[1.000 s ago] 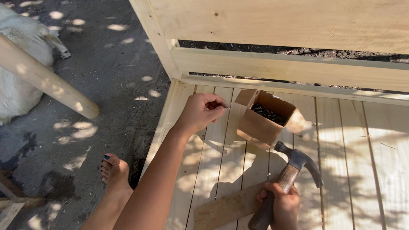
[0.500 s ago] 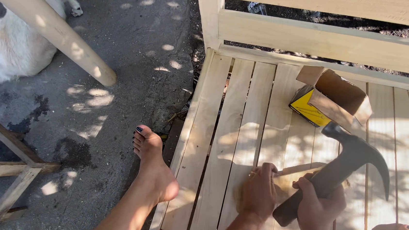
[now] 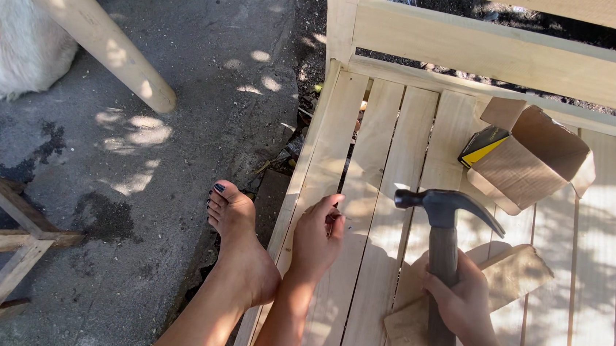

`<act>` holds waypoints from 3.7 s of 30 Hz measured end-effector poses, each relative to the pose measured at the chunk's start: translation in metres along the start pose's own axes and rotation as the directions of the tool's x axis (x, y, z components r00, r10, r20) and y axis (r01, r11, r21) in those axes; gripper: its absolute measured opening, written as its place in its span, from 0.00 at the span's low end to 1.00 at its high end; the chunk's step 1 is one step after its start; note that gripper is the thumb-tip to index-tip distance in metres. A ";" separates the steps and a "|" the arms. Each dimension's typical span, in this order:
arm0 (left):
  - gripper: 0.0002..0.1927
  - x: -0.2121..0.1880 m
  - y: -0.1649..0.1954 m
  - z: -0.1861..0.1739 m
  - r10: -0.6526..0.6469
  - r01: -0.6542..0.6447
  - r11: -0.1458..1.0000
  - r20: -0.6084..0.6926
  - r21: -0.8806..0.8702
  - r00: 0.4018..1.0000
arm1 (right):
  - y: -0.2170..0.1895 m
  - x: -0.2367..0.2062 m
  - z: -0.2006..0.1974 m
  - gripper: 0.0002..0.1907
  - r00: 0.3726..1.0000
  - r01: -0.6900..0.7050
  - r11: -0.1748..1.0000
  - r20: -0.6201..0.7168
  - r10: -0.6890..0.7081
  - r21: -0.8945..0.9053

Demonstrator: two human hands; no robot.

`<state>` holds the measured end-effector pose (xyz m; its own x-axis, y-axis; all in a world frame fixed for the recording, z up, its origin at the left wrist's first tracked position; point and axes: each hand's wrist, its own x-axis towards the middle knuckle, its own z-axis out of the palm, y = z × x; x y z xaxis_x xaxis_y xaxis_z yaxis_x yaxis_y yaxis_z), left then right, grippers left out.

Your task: The person takes nails from a cardboard box and hammers them into the wooden slats of an outdoor bench-like frame, working one nail at a time across the slatted surface.

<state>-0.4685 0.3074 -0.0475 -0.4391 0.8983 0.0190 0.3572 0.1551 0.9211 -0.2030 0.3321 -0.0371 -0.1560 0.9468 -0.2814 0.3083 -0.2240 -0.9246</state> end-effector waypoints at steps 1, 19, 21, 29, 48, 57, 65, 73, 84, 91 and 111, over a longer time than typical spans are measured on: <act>0.16 0.002 0.000 -0.001 -0.023 0.022 0.999 0.040 0.025 0.999 | 0.003 -0.005 -0.002 0.12 1.000 -0.008 1.000 0.022 0.009 -0.030; 0.01 -0.006 -0.004 0.047 0.339 -0.428 0.855 0.310 0.291 0.888 | 0.032 -0.040 -0.037 0.12 0.977 -0.123 0.969 -0.143 0.156 0.214; 0.02 -0.008 -0.005 0.050 0.353 -0.439 0.843 0.296 0.311 0.887 | 0.030 -0.041 -0.036 0.13 0.974 -0.144 0.977 -0.150 0.168 0.158; 0.09 -0.012 -0.001 0.053 0.418 -0.524 0.760 0.329 0.384 0.847 | 0.028 -0.046 -0.031 0.13 0.984 -0.148 0.989 -0.103 0.147 -0.004; 0.13 -0.041 -0.023 0.076 0.437 -0.435 0.878 0.038 0.199 0.899 | 0.047 -0.047 -0.034 0.14 0.989 -0.098 0.965 -0.082 0.121 0.242; 0.04 -0.041 -0.020 0.068 0.388 -0.364 0.893 -0.045 0.265 0.921 | 0.045 -0.048 -0.034 0.14 0.994 -0.063 0.966 -0.071 0.083 0.251; 0.02 -0.041 -0.021 0.069 0.370 -0.350 0.895 -0.023 0.278 0.929 | 0.047 -0.047 -0.035 0.12 0.993 -0.081 0.967 -0.066 0.100 0.243; 0.12 -0.038 -0.017 0.069 0.413 -0.397 0.869 0.007 0.294 0.910 | 0.022 -0.049 -0.029 0.12 0.995 -0.076 0.987 -0.048 0.084 0.141; 0.22 -0.036 -0.022 0.074 0.316 -0.315 0.934 0.022 0.168 0.949 | -0.068 -0.060 -0.012 0.19 0.995 -0.072 0.865 0.027 0.098 -0.496; 0.17 -0.033 -0.020 0.072 0.321 -0.318 0.918 0.026 0.237 0.947 | -0.078 -0.054 -0.019 0.17 0.997 -0.054 0.918 0.033 0.073 -0.393; 0.20 -0.033 -0.025 0.076 0.292 -0.291 0.938 0.025 0.187 0.956 | -0.065 -0.056 -0.007 0.20 0.999 -0.021 0.848 0.024 0.039 -0.530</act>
<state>-0.4002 0.3052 -0.1004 -0.2953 0.9143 0.2774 0.6170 -0.0392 0.7860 -0.2078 0.2955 0.0404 -0.1660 0.9316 -0.3232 0.7619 -0.0869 -0.6418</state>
